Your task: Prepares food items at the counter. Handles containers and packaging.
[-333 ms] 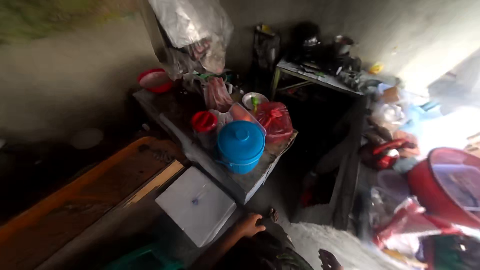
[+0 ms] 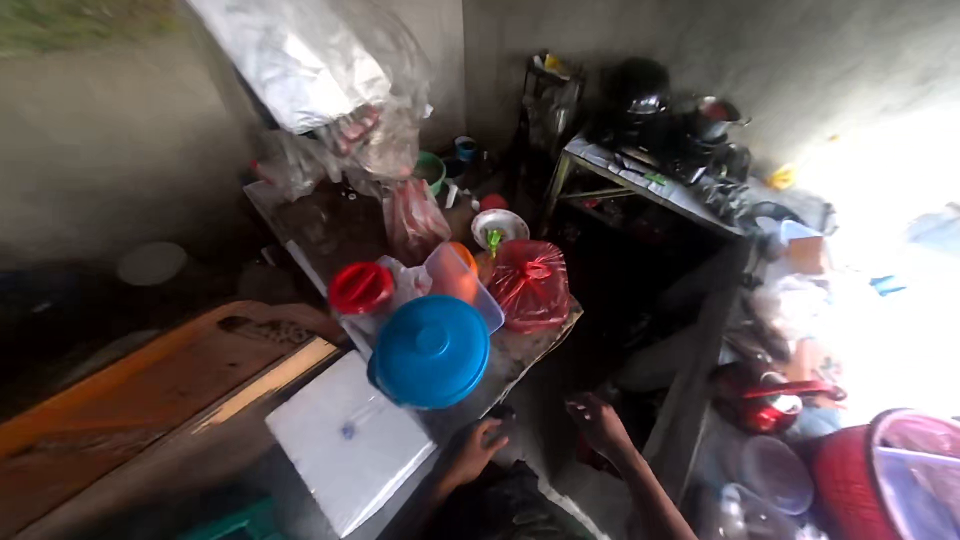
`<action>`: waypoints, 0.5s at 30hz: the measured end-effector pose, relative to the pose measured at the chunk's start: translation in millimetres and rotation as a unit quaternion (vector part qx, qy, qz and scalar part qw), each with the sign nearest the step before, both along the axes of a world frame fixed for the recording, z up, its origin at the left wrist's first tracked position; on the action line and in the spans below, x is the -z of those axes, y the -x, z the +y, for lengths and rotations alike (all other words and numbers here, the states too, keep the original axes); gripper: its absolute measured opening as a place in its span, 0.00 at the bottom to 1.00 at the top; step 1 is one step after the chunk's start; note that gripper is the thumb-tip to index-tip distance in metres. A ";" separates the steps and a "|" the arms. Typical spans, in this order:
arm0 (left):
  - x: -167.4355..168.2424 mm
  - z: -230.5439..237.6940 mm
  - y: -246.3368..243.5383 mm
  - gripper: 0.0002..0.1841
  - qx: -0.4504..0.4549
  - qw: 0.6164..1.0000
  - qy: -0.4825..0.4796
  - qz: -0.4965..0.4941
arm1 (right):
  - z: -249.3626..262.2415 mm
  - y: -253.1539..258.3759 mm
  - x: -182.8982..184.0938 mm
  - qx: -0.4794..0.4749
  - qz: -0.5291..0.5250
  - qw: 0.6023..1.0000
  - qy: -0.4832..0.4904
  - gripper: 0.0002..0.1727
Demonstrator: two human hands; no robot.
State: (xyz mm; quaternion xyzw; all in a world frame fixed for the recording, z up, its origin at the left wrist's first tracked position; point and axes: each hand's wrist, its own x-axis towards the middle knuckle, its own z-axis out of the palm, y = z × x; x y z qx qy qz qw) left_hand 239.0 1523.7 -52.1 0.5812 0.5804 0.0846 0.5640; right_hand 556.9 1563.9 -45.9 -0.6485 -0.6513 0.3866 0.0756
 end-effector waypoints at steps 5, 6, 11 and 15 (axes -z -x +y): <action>25.8 60.4 -55.6 0.27 -0.031 0.998 0.005 -0.063 | 87.7 5.8 19.7 -0.042 0.052 0.997 0.026 0.20; 31.6 74.7 -67.9 0.26 -0.032 0.997 -0.008 -0.076 | 100.8 8.5 22.5 -0.047 0.057 0.997 0.033 0.21; -1.9 156.4 -117.3 0.23 -0.040 0.995 -0.033 -0.082 | 186.1 23.4 -2.5 -0.042 -0.009 0.998 0.040 0.21; -18.8 200.5 -133.1 0.22 -0.080 0.991 -0.056 -0.094 | 283.3 44.0 -0.7 -0.094 -0.085 0.988 -0.084 0.22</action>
